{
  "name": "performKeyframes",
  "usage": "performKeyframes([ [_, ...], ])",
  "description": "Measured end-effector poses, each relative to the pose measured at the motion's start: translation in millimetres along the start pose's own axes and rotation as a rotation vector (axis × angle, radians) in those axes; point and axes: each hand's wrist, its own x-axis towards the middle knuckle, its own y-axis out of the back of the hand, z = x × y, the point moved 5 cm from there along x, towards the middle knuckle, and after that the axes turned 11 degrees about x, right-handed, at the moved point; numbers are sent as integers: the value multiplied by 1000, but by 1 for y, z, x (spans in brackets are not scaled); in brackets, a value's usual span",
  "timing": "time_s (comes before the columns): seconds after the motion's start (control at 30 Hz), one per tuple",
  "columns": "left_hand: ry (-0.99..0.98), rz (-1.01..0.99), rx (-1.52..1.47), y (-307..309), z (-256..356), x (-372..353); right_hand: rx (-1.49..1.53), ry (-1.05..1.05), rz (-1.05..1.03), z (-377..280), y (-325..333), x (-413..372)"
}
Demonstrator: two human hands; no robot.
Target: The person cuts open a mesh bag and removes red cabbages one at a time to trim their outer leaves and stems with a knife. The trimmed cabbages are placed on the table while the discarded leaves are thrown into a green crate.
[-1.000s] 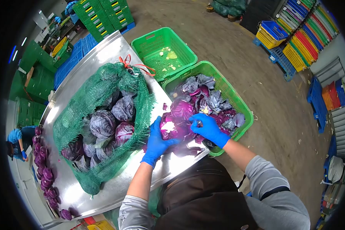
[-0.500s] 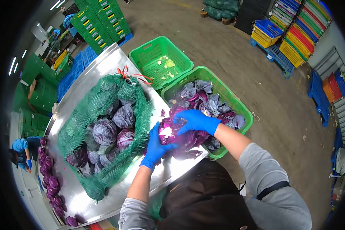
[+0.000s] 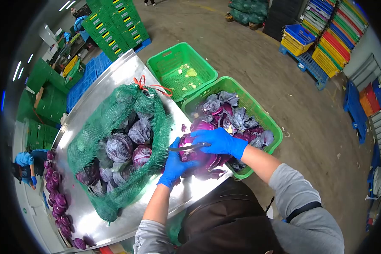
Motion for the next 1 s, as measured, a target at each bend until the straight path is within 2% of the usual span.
performKeyframes([
  [0.1,37,-25,-41,1,-1,0,-142,38,-11,-2,-1,9],
  [0.17,-20,23,214,7,-9,6,-200,25,30,-1,-5,10],
  [0.2,-23,15,214,4,-16,8,-204,19,36,4,-7,5],
  [0.27,-245,235,770,6,-16,8,-185,-83,101,16,-12,-2],
  [0.3,-352,346,781,-1,8,4,-88,-119,199,14,-10,-5],
  [0.33,-354,341,782,-6,24,5,-88,-121,204,15,-15,-8],
  [0.4,-74,169,808,-16,31,15,99,-148,291,19,-16,-11],
  [0.43,-172,220,820,-18,29,17,110,-208,309,23,-17,-14],
  [0.47,-179,218,825,-17,29,17,109,-205,316,23,-17,-13],
  [0.53,-340,278,976,-18,36,12,333,-255,351,30,-19,-15],
  [0.57,-345,270,979,-14,16,15,333,-255,361,25,-17,-16],
  [0.63,-417,470,671,10,-30,26,188,-325,260,14,-13,-16],
  [0.67,-420,467,670,13,-25,26,186,-326,264,14,-12,-17],
  [0.73,-29,362,516,25,-32,38,278,-221,217,10,-12,-11],
  [0.77,116,377,120,33,-35,45,279,-216,217,9,-13,-11],
  [0.8,113,384,124,32,-31,40,252,-264,195,10,-14,-11],
  [0.83,-155,445,231,25,-11,31,219,-305,176,11,-12,-9],
  [0.87,-432,505,342,17,12,22,327,-323,171,19,-16,-10],
  [0.93,-353,-35,684,-3,-7,24,427,-326,89,35,-16,-2],
  [1.0,-310,-23,991,-16,33,13,344,-305,53,34,-10,1],
])
